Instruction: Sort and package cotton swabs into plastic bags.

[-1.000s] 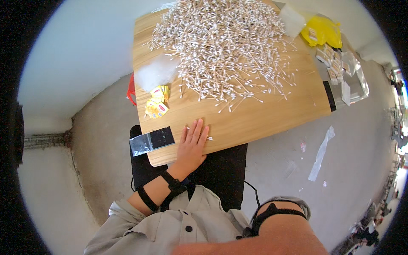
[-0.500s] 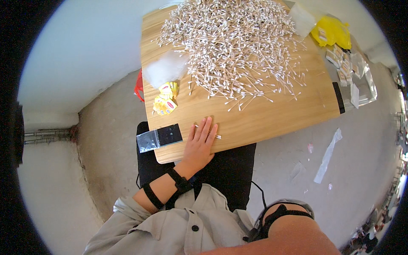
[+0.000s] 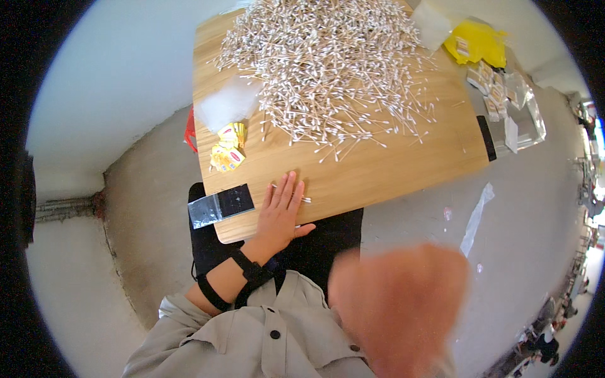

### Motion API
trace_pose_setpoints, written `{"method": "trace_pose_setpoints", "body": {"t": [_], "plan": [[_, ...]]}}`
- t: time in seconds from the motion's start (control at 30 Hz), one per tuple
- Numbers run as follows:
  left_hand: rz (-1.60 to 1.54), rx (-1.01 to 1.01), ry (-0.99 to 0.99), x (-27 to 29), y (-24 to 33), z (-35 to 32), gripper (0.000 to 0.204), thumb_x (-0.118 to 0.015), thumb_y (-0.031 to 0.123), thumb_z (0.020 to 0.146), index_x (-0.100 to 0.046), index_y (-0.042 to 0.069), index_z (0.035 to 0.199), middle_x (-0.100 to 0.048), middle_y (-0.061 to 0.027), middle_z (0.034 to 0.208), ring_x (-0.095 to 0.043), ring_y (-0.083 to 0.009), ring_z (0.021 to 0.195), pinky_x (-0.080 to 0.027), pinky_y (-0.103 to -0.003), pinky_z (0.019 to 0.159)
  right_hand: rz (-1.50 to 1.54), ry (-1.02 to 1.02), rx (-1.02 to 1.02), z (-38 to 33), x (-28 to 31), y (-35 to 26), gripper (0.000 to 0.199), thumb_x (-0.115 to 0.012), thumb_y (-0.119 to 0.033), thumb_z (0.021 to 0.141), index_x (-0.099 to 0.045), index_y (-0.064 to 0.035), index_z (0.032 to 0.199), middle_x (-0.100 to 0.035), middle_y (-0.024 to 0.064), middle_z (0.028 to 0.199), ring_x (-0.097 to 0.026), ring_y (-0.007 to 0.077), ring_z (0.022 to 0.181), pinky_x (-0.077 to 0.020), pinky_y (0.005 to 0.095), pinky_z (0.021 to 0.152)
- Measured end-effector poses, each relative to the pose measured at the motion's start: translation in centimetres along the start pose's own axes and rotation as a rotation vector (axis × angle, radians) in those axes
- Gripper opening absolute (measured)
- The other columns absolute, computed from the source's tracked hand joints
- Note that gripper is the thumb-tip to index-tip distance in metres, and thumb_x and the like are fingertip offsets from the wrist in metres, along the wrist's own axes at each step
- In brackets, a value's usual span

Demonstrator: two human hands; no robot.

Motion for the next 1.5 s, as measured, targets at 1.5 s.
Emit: {"method": "trace_pose_setpoints", "body": {"t": [1.5], "plan": [[0.038, 0.077, 0.11, 0.8, -1.0, 2.4, 0.078, -0.058, 0.037, 0.086, -0.027, 0.0, 0.146, -0.024, -0.0183, 0.154, -0.02, -0.0307, 0.144, -0.014, -0.047, 0.117, -1.886, 0.697, -0.213, -3.5, 28.6, 4.7, 0.014, -0.068, -0.016, 0.081, -0.063, -0.0074, 0.091, -0.061, 0.0098, 0.088, -0.061, 0.0247, 0.076, -0.0498, 0.0366, 0.068]]}}
Point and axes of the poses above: each hand's wrist, its own z-axis towards the middle knuckle, its own x-axis out of the back of the hand, y = z × x, the point moved 8 cm from there along z, towards the middle knuckle
